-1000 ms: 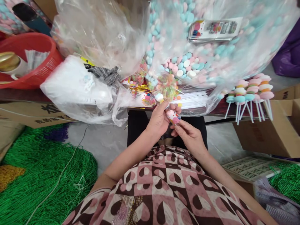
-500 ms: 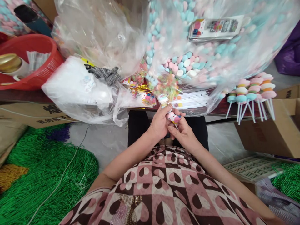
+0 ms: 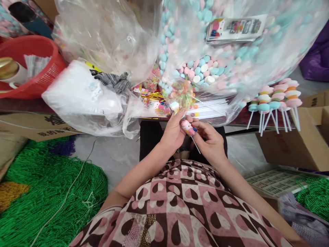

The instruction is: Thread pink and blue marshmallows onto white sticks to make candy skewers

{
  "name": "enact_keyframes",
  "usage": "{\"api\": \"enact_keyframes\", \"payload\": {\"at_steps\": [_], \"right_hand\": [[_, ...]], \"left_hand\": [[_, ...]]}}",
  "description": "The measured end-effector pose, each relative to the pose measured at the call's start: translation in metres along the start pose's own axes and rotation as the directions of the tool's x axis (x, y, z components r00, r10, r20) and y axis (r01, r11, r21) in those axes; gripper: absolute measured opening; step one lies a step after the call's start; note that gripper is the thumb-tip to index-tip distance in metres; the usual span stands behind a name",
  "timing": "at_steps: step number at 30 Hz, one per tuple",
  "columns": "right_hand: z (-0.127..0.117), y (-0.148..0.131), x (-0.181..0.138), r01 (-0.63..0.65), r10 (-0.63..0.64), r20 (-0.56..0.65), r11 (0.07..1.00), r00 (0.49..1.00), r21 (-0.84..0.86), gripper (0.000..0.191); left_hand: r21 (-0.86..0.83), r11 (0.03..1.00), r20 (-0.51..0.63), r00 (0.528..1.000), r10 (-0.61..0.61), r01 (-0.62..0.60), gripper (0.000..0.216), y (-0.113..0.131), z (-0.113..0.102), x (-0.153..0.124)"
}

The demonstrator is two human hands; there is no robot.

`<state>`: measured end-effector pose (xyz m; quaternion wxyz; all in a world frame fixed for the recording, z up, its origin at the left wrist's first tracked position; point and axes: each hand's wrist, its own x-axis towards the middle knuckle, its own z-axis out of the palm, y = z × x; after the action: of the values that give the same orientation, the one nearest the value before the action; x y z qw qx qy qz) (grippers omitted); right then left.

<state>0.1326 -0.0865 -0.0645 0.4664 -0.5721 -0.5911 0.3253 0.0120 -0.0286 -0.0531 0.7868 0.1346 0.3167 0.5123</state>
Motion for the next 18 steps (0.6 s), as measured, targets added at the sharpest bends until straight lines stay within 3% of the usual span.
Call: {"api": "enact_keyframes", "payload": {"at_steps": [3, 7, 9, 11, 14, 16, 18], "right_hand": [[0.001, -0.002, 0.001, 0.096, -0.105, -0.050, 0.982, 0.993, -0.162, 0.012], [0.001, -0.004, -0.002, 0.169, -0.158, 0.079, 0.973, 0.984, -0.159, 0.011], [0.001, -0.004, -0.006, 0.029, -0.026, 0.085, 0.999, 0.996, -0.040, 0.012], [0.000, -0.004, -0.009, -0.211, 0.193, 0.126, 0.965, 0.973, 0.153, 0.021], [-0.001, -0.007, -0.013, -0.500, 0.387, 0.361, 0.811, 0.848, 0.305, 0.033], [0.001, -0.009, -0.015, -0.570, 0.419, 0.441, 0.764, 0.794, 0.301, 0.033], [0.003, -0.009, -0.016, -0.570, 0.428, 0.412, 0.751, 0.804, 0.333, 0.032]], "left_hand": [[-0.031, 0.999, -0.007, 1.000, -0.024, 0.024, 0.025, -0.005, -0.001, -0.002], [-0.073, 0.997, -0.026, 0.999, -0.024, 0.022, 0.021, -0.006, -0.003, 0.000], [-0.055, 0.998, -0.054, 0.998, -0.017, 0.014, 0.021, -0.003, -0.003, 0.002], [-0.028, 0.999, -0.070, 0.997, 0.014, -0.016, 0.022, 0.001, -0.002, 0.005], [0.006, 0.996, -0.044, 0.995, 0.087, -0.087, 0.025, 0.007, 0.001, 0.008], [0.021, 0.995, 0.006, 0.996, 0.094, -0.094, 0.028, 0.008, 0.003, 0.007], [0.054, 0.997, 0.067, 0.997, 0.045, -0.048, 0.031, 0.006, 0.004, 0.003]]}}
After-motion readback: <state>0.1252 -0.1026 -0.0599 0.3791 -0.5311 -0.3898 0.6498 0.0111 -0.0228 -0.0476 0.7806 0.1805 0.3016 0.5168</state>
